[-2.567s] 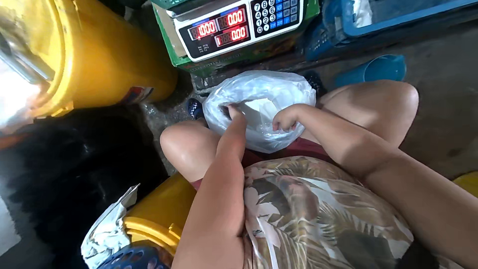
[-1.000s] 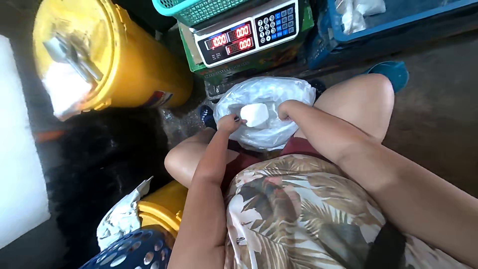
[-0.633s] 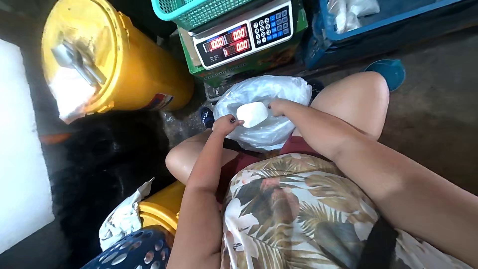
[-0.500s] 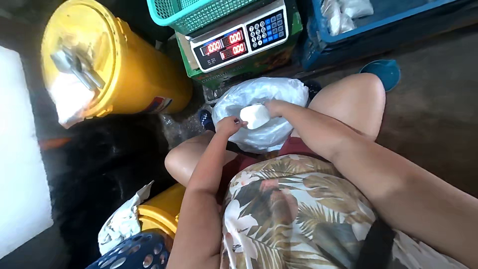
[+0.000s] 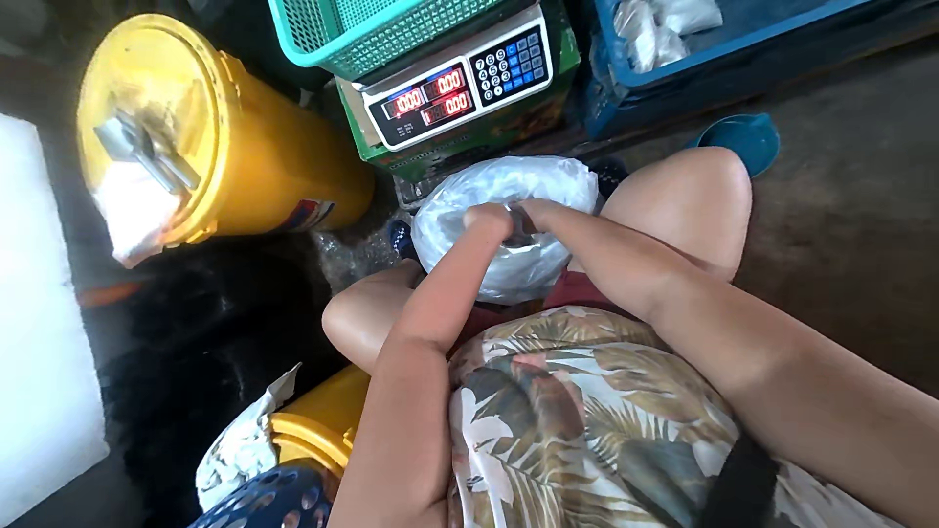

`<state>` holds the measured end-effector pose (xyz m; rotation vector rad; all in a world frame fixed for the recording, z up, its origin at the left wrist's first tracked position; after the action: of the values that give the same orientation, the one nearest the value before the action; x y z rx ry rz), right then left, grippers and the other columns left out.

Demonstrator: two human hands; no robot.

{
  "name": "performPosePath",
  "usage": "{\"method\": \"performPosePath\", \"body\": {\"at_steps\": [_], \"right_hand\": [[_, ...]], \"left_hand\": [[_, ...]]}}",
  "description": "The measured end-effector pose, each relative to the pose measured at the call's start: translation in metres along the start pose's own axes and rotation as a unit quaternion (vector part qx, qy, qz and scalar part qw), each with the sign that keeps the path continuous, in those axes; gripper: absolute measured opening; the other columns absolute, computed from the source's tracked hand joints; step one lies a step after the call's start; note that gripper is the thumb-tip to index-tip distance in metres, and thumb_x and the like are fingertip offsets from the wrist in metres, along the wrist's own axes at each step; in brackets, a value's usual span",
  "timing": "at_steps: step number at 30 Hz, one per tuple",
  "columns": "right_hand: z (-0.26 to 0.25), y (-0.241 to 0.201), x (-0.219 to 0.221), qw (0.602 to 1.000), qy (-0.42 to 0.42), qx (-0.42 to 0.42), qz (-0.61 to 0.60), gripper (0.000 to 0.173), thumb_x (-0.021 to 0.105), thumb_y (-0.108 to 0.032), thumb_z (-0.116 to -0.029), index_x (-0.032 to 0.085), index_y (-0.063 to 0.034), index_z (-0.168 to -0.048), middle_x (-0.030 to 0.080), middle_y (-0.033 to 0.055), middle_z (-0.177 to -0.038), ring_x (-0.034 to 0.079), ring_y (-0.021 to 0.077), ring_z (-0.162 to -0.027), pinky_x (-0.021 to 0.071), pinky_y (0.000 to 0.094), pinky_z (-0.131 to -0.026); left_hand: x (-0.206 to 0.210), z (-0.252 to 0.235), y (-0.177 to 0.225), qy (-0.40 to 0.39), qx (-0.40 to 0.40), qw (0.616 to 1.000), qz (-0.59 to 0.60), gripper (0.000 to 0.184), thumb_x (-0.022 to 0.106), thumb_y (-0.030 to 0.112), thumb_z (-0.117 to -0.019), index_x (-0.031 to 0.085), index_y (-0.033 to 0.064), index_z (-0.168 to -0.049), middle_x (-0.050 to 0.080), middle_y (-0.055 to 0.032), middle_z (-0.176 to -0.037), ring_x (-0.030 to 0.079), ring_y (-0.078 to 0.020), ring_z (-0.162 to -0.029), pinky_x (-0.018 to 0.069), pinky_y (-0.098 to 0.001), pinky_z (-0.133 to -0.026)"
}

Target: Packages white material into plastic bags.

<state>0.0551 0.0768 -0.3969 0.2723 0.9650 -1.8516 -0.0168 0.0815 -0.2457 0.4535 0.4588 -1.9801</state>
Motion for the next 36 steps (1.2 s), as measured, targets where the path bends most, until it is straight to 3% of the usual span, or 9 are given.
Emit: {"method": "performPosePath", "body": {"at_steps": [2,7,12,15,17,24,30,33,36], "right_hand": [[0.005,0.001,-0.004,1.000,-0.013,0.021,0.001,0.062,0.078,-0.016,-0.0871,0.055,-0.0076,-0.144,0.064,0.0272,-0.131,0.060,0.0484,-0.123,0.0457,0.0729,-0.098],[0.024,-0.008,-0.018,0.998,-0.033,0.050,0.001,0.059,0.070,-0.004,-0.0887,0.053,-0.0010,-0.146,0.058,0.0301,-0.138,0.054,0.0498,-0.129,0.0426,0.0716,-0.102],[0.028,-0.017,-0.024,0.999,-0.029,0.024,0.000,0.059,0.066,-0.001,-0.0895,0.056,-0.0100,-0.147,0.060,0.0268,-0.138,0.056,0.0484,-0.129,0.0433,0.0717,-0.101],[0.038,-0.038,-0.032,0.999,-0.022,-0.038,-0.022,0.062,0.064,0.007,-0.0864,0.061,-0.0169,-0.144,0.060,0.0165,-0.143,0.055,0.0428,-0.133,0.0415,0.0697,-0.107],[0.044,-0.053,-0.032,0.996,-0.023,-0.083,-0.022,0.066,0.061,0.014,-0.0833,0.065,-0.0196,-0.140,0.062,0.0119,-0.143,0.057,0.0393,-0.133,0.0419,0.0674,-0.109],[0.065,-0.078,-0.011,0.981,-0.141,-0.126,0.048,0.060,0.059,0.014,-0.0868,0.065,-0.0154,-0.139,0.065,0.0158,-0.137,0.058,0.0382,-0.130,0.0430,0.0601,-0.110],[0.052,-0.059,-0.023,0.990,-0.107,-0.095,-0.011,0.071,0.059,0.019,-0.0812,0.060,-0.0121,-0.144,0.055,0.0085,-0.151,0.052,0.0325,-0.139,0.0390,0.0571,-0.116],[0.062,-0.074,-0.025,0.980,-0.179,-0.090,-0.002,0.068,0.056,0.018,-0.0856,0.060,-0.0160,-0.145,0.059,0.0089,-0.147,0.055,0.0314,-0.136,0.0404,0.0541,-0.114],[0.076,-0.096,-0.017,0.965,-0.221,-0.141,-0.008,0.066,0.055,0.018,-0.0852,0.064,-0.0158,-0.141,0.063,0.0102,-0.141,0.059,0.0322,-0.131,0.0436,0.0553,-0.111]], "left_hand": [[-0.006,0.004,-0.002,0.001,0.003,1.000,-0.013,0.055,0.054,0.051,-0.1029,0.071,-0.0012,-0.110,0.067,-0.0240,-0.124,0.065,-0.0414,-0.118,0.0513,-0.0664,-0.088],[-0.012,0.004,-0.044,-0.009,-0.015,1.000,-0.003,0.062,0.051,0.057,-0.1029,0.071,-0.0010,-0.114,0.066,-0.0256,-0.127,0.062,-0.0430,-0.122,0.0485,-0.0691,-0.093],[0.011,-0.020,-0.085,-0.038,-0.056,0.998,-0.008,0.064,0.052,0.059,-0.1015,0.071,-0.0005,-0.118,0.064,-0.0257,-0.132,0.060,-0.0435,-0.126,0.0462,-0.0708,-0.096],[0.029,-0.037,-0.094,-0.034,-0.080,0.996,0.017,0.062,0.055,0.056,-0.1007,0.071,-0.0019,-0.118,0.064,-0.0271,-0.131,0.060,-0.0446,-0.125,0.0463,-0.0710,-0.095],[0.039,-0.049,-0.095,-0.020,-0.089,0.995,0.043,0.061,0.054,0.054,-0.1015,0.070,-0.0025,-0.116,0.065,-0.0275,-0.130,0.061,-0.0452,-0.123,0.0479,-0.0704,-0.093],[0.082,-0.112,-0.073,0.030,-0.086,0.988,0.123,0.044,0.056,0.036,-0.1034,0.070,-0.0006,-0.122,0.064,-0.0253,-0.134,0.060,-0.0454,-0.126,0.0481,-0.0685,-0.098],[0.099,-0.144,-0.064,0.016,-0.052,0.990,0.128,0.049,0.057,0.049,-0.1007,0.071,0.0078,-0.123,0.067,-0.0211,-0.131,0.064,-0.0428,-0.121,0.0521,-0.0675,-0.093],[0.093,-0.148,-0.068,0.001,-0.044,0.990,0.130,0.053,0.052,0.051,-0.1021,0.070,0.0072,-0.125,0.065,-0.0231,-0.133,0.062,-0.0437,-0.124,0.0501,-0.0688,-0.094],[0.087,-0.157,-0.054,0.001,-0.011,0.989,0.144,0.054,0.047,0.053,-0.1041,0.064,0.0123,-0.137,0.061,-0.0241,-0.139,0.059,-0.0454,-0.128,0.0480,-0.0708,-0.096]]}}
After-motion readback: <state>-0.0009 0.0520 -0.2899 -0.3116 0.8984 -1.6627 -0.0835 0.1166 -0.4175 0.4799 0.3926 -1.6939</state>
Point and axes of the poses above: each hand's wrist, its own z-axis away from the middle knuckle, its own x-axis out of the palm, y = z × x, the point moved 9 cm from there along -z, towards the middle knuckle
